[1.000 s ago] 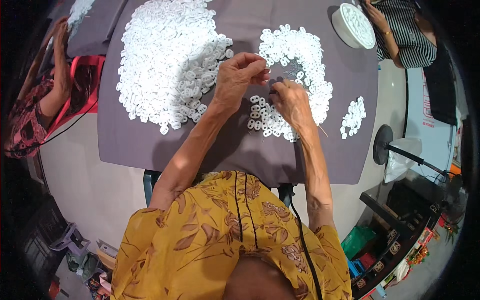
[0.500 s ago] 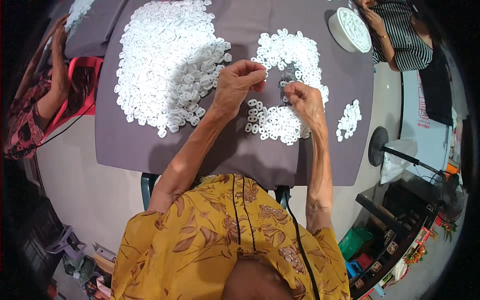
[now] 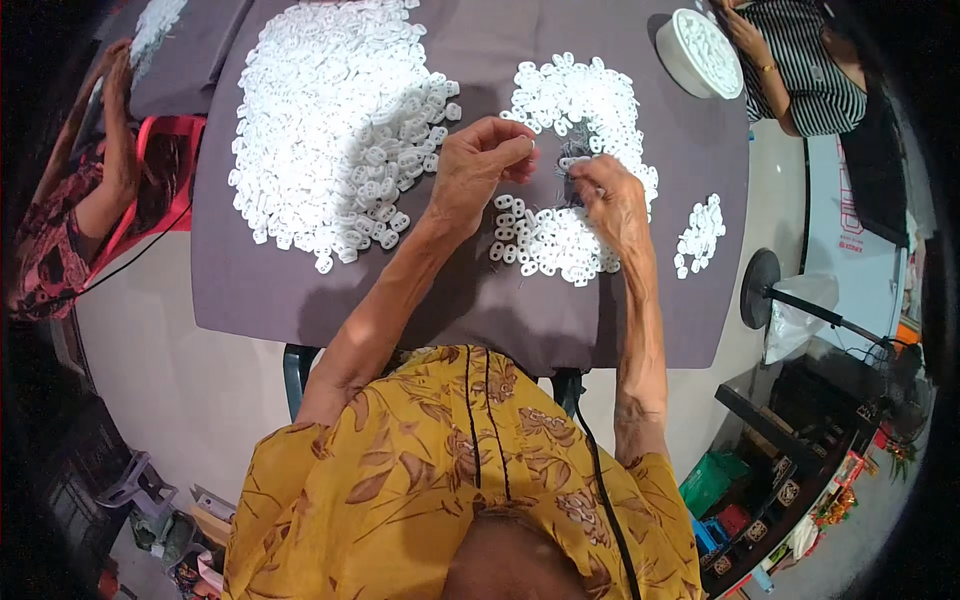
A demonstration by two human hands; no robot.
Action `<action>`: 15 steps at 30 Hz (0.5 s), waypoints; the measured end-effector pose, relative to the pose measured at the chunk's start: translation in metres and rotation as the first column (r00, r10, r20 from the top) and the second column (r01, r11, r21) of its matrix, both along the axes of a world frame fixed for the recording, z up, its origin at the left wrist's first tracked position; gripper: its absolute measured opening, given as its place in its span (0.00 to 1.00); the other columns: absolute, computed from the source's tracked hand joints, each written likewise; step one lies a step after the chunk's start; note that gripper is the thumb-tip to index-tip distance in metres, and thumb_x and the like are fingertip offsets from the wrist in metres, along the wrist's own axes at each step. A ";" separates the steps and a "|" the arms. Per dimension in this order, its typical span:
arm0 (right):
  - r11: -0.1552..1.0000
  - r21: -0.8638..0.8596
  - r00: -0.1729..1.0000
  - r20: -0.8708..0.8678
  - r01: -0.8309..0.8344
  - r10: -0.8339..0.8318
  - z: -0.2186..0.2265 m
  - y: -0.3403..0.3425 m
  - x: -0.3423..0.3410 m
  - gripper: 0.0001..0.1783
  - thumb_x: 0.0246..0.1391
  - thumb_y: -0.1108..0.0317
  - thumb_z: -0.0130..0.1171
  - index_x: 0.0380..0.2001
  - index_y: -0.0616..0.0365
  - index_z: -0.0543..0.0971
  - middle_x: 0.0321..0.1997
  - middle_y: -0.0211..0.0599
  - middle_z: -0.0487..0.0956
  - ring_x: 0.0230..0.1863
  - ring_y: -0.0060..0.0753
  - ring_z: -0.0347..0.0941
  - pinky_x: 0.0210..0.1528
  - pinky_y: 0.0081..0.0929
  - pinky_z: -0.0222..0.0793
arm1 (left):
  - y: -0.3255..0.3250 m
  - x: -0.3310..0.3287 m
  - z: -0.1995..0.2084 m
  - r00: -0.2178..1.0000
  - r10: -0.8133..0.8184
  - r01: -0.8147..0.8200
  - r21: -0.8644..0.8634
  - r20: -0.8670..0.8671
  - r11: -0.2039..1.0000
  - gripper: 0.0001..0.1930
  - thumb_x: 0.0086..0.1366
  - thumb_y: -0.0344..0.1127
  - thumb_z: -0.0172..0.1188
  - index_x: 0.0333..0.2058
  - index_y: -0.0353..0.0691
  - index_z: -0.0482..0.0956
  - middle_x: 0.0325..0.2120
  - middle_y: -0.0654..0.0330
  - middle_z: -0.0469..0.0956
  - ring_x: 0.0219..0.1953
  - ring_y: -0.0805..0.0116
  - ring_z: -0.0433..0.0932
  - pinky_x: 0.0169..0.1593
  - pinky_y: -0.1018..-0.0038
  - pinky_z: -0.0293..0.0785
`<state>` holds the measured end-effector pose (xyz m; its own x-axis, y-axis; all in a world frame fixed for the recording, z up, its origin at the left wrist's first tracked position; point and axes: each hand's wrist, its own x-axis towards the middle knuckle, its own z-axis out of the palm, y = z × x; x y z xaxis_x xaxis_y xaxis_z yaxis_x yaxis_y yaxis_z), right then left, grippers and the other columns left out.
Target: The person assembles plastic cord locks by hand, repeatedly picking up plastic components from piles on the table and fitting the pieces together.
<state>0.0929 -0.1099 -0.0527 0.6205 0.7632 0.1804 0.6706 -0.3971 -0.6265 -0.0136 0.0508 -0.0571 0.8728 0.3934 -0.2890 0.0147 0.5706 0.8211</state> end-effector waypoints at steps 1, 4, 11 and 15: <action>1.000 -0.001 1.000 -0.001 0.000 0.000 -0.001 -0.001 -0.001 0.09 0.40 0.80 0.53 0.29 0.61 0.76 0.22 0.34 0.73 0.25 0.29 0.68 0.29 0.22 0.63 | 0.000 0.000 0.000 1.000 0.000 0.000 -0.001 -0.001 1.000 0.08 0.58 0.33 0.56 0.34 0.36 0.74 0.26 0.61 0.76 0.27 0.75 0.75 0.33 0.78 0.73; 0.972 -0.153 0.971 0.131 -0.181 0.201 -0.002 -0.002 -0.004 0.10 0.36 0.81 0.54 0.27 0.60 0.76 0.21 0.38 0.69 0.25 0.39 0.68 0.29 0.29 0.64 | 0.000 0.000 -0.001 1.000 -0.003 0.003 -0.008 0.021 1.000 0.08 0.58 0.33 0.56 0.34 0.35 0.74 0.26 0.62 0.76 0.27 0.76 0.75 0.32 0.79 0.73; 0.952 -0.215 0.917 0.288 -0.217 0.274 -0.008 0.004 -0.006 0.05 0.35 0.78 0.56 0.21 0.62 0.72 0.21 0.39 0.69 0.28 0.41 0.67 0.30 0.34 0.64 | -0.002 -0.001 -0.001 0.998 -0.043 0.042 0.014 0.051 0.999 0.09 0.57 0.32 0.57 0.35 0.35 0.75 0.26 0.62 0.77 0.26 0.76 0.75 0.32 0.80 0.73; 0.952 -0.227 0.882 0.378 -0.207 0.282 -0.018 0.005 -0.006 0.03 0.37 0.77 0.54 0.20 0.62 0.70 0.21 0.40 0.69 0.27 0.42 0.67 0.31 0.35 0.64 | -0.007 0.001 0.000 1.000 0.005 -0.004 -0.025 0.031 1.000 0.08 0.55 0.31 0.58 0.33 0.33 0.76 0.23 0.62 0.76 0.24 0.77 0.73 0.28 0.81 0.72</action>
